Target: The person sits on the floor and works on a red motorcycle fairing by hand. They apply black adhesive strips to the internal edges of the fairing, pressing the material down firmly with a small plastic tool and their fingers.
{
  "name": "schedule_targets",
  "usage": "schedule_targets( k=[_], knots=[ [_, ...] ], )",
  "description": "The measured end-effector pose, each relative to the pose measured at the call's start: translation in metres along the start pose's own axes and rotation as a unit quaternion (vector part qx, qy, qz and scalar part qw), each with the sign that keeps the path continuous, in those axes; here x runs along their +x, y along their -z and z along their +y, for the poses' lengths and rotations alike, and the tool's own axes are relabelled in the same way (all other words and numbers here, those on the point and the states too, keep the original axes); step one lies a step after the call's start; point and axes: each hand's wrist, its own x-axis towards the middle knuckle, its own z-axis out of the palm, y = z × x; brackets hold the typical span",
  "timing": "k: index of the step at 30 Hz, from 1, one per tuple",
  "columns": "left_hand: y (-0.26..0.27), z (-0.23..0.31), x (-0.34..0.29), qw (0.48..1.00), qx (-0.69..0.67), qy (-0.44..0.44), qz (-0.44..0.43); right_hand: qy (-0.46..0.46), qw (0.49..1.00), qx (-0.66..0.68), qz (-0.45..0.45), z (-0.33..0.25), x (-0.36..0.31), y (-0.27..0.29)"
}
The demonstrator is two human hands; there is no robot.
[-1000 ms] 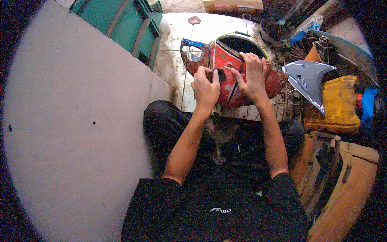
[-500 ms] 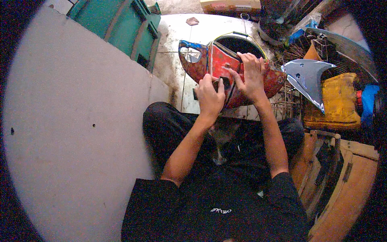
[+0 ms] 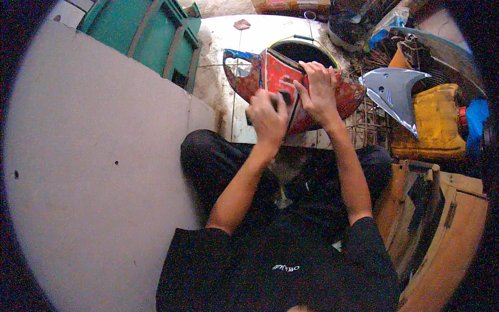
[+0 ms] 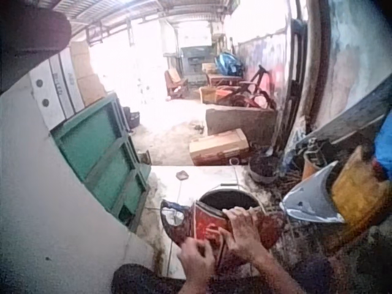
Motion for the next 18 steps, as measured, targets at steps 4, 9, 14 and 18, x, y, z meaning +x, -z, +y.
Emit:
schedule_targets(
  k=[4, 9, 14, 18],
  knots=[
    [0.006, 0.005, -0.002, 0.999, 0.002, -0.04, -0.025, -0.008, 1.0, -0.003, 0.011, 0.001, 0.0, -0.001],
    [-0.002, -0.007, -0.002, 0.998, -0.007, -0.062, -0.014, -0.001, 1.0, -0.011, 0.01, 0.0, 0.001, -0.004],
    [0.004, -0.011, 0.019, 0.999, -0.032, 0.031, 0.028, -0.009, 1.0, -0.01, 0.009, -0.006, 0.004, 0.001],
    [0.01, 0.004, -0.003, 0.995, -0.014, -0.09, -0.047, 0.002, 1.0, 0.006, 0.018, -0.003, 0.002, -0.001]
  ],
)
